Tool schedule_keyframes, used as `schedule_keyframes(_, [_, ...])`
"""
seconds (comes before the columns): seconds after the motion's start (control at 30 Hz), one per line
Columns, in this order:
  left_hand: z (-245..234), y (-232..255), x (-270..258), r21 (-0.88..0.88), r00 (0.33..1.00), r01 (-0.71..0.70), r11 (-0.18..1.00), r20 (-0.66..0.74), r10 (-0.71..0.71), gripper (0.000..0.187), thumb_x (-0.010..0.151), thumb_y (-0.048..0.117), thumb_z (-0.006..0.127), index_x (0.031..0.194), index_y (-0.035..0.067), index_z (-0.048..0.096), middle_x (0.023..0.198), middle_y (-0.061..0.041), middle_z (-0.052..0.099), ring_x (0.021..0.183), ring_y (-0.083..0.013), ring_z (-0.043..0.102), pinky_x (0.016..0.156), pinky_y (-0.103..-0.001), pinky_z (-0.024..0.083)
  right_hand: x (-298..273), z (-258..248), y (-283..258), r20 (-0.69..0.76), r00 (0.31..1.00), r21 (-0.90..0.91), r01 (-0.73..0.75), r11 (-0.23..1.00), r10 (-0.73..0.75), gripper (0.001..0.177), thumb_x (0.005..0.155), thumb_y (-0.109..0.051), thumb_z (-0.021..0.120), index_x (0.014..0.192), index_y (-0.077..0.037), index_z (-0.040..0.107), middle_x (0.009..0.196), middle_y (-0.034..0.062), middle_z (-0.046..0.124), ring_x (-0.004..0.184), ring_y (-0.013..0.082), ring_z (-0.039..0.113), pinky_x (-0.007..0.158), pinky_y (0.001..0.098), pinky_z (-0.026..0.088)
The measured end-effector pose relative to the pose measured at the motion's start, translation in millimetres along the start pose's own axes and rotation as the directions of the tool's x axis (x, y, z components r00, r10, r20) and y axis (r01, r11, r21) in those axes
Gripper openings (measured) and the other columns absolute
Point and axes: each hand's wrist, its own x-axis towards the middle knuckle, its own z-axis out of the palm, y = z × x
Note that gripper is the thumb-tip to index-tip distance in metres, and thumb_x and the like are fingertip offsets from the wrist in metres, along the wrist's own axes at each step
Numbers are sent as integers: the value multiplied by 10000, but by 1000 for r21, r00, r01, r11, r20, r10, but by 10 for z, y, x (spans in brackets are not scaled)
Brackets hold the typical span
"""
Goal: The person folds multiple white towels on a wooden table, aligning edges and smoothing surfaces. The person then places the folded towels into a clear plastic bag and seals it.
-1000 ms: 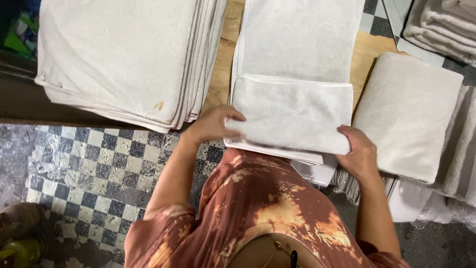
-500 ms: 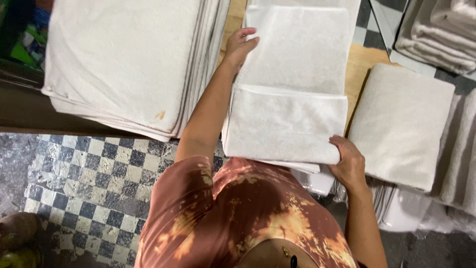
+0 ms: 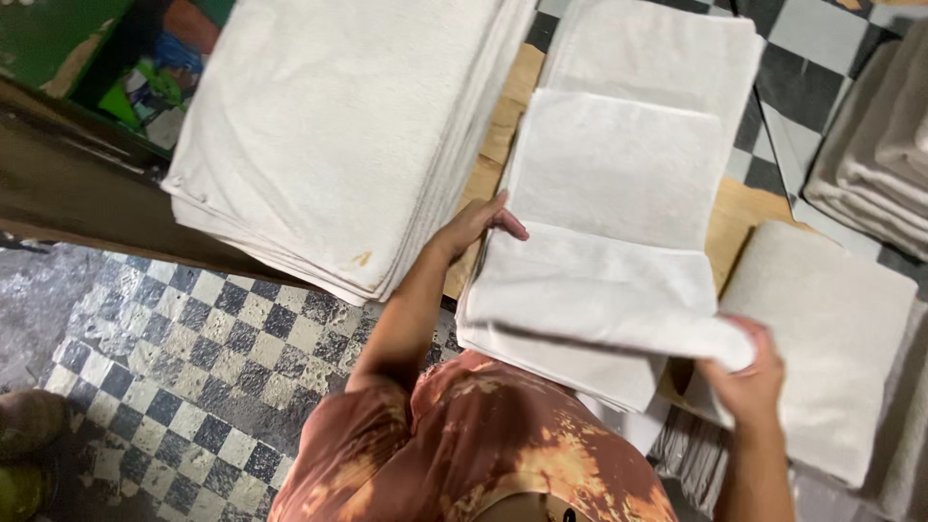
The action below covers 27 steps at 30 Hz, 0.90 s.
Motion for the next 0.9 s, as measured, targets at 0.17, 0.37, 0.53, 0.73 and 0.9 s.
schedule_keyframes(0.17, [-140,-565,8,-519,951,214,828,-81,-297,908,911,757,125,1474,176,538,1331,16,649,1276,-147,531,1209,-453,279,1405,167,440,-51,996,558,89,825,-73,619,1054,23,577,1588,-51,273,1182,106,686,986,198,712,862,310,619])
schedule_keyframes(0.37, [84,-482,557,-238,956,-55,970,-294,-19,729,856,574,710,1306,7,620,1326,-243,683,1182,-314,636,1003,-404,520,3180,832,599,-193,957,108,242,964,-219,407,1075,-156,720,1365,48,521,1320,176,659,1211,296,639,1073,392,506])
schedule_keyframes(0.53, [417,219,475,-79,743,248,966,-624,-242,567,927,514,689,1223,30,704,1323,-181,645,1187,-279,635,999,-389,501,3017,919,208,70,883,126,-469,874,464,704,1021,-474,704,1425,20,407,1353,245,555,1228,341,584,1019,424,480])
schedule_keyframes(0.73, [560,106,352,-421,743,-72,904,-628,-233,754,840,366,805,1422,42,451,1318,-178,623,1221,-268,602,1020,-416,492,2087,607,31,442,696,497,-715,492,565,745,830,-511,797,1382,-50,605,1380,124,668,1283,270,642,1081,389,503])
schedule_keyframes(0.9, [731,252,181,-530,720,-411,742,-687,-92,845,815,112,843,1473,-16,327,1342,-238,581,1205,-309,621,1036,-435,559,798,741,403,523,625,681,-715,158,579,861,719,-425,873,1434,-67,554,1442,167,611,1284,295,610,1075,428,518])
